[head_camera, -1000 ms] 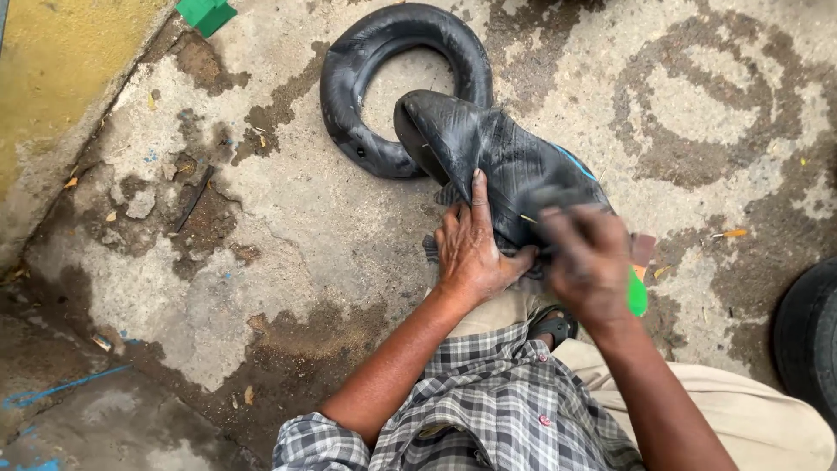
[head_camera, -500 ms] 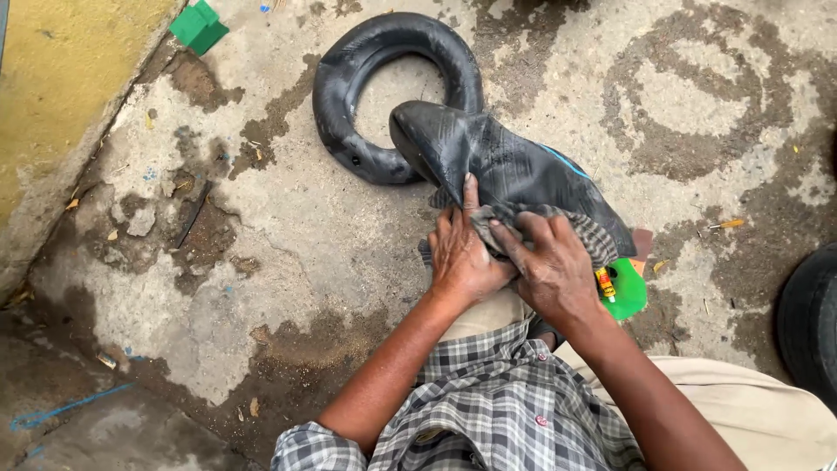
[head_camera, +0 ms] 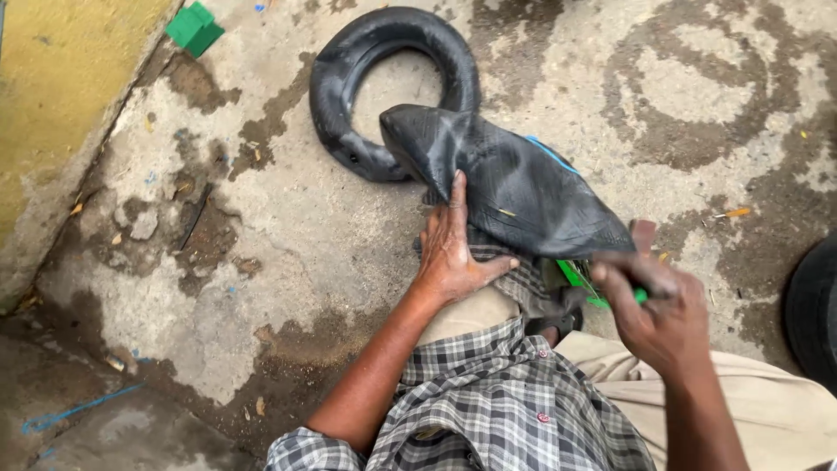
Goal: Applying adhesive and sanding an inner tube for repair.
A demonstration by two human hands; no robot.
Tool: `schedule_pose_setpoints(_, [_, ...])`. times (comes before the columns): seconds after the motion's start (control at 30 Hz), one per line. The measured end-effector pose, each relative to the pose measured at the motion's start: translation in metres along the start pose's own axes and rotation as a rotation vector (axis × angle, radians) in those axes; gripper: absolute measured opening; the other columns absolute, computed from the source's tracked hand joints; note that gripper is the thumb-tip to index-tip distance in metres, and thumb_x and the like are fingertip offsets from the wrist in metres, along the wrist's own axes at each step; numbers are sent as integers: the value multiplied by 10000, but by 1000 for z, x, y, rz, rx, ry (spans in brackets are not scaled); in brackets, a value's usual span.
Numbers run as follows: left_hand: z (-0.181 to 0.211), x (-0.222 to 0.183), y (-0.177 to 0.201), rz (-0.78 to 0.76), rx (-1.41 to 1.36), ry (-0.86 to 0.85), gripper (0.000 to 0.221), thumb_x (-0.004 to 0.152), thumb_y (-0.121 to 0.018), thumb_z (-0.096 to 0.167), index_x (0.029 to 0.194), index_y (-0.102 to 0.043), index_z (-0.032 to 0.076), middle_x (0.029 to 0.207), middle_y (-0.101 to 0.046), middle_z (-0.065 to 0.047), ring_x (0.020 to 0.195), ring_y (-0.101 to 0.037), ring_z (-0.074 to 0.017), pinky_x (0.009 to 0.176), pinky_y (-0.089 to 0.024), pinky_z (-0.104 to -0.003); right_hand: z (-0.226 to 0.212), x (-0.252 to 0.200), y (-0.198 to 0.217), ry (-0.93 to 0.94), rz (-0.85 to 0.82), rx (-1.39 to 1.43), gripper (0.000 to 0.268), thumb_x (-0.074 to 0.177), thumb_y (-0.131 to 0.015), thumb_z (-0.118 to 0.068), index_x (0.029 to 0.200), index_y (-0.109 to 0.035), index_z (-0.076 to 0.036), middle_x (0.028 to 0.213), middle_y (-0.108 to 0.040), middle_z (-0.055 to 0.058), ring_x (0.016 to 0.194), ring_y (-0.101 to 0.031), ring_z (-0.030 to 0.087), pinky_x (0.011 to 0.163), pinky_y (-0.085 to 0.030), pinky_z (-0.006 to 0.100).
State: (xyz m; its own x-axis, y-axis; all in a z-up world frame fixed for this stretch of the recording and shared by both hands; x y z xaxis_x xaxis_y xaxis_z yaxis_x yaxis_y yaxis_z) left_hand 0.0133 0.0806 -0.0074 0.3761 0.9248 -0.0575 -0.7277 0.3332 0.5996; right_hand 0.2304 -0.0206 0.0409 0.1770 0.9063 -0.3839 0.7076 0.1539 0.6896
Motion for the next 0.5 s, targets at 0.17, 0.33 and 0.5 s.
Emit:
schedule_pose_setpoints(0.17, [-13,-14,-15,85,19,-79,1429,692,-829,615,1683,68,110,1594,-374,-303,1472,-370,-477,1202,-295,-634,-85,39,19,585,536,-120,453,968,-703,-210,1391,-646,-59,1450,-579,247,1317,-541,423,1093,-458,519])
schedule_pose_setpoints(0.33, [-68,-56,-24,-195,33,109,1160,822,-203,922,1653,110,175,1746,80,-262,1596,26,-462,1224,-54,-698,-81,60,-12,596,463,-216,625,902,-768,-268,1477,-579,-111,1548,-466,257,1434,-437,449,1187,-340,558])
schedule_pose_setpoints(0.5, [-159,-68,12,-37,11,514,938,857,-269,796,1494,-492,145,1588,-284,-207,1442,-284,-405,1112,-330,-648,-82,83,-2,488,283,-76,865,789,-843,-273,1549,-467,-104,1555,-367,318,1415,-363,489,1142,-347,547])
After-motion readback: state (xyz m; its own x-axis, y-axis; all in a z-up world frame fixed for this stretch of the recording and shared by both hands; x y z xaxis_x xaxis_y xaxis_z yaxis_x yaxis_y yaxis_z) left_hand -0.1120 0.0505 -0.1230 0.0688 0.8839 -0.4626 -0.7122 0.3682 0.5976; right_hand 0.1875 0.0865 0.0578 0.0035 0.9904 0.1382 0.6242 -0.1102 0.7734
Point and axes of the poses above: each hand's wrist, its own x-axis towards the middle knuckle, its own y-axis out of the back of the hand, z = x × y, the point moved 9 cm from there along x, towards the middle knuckle
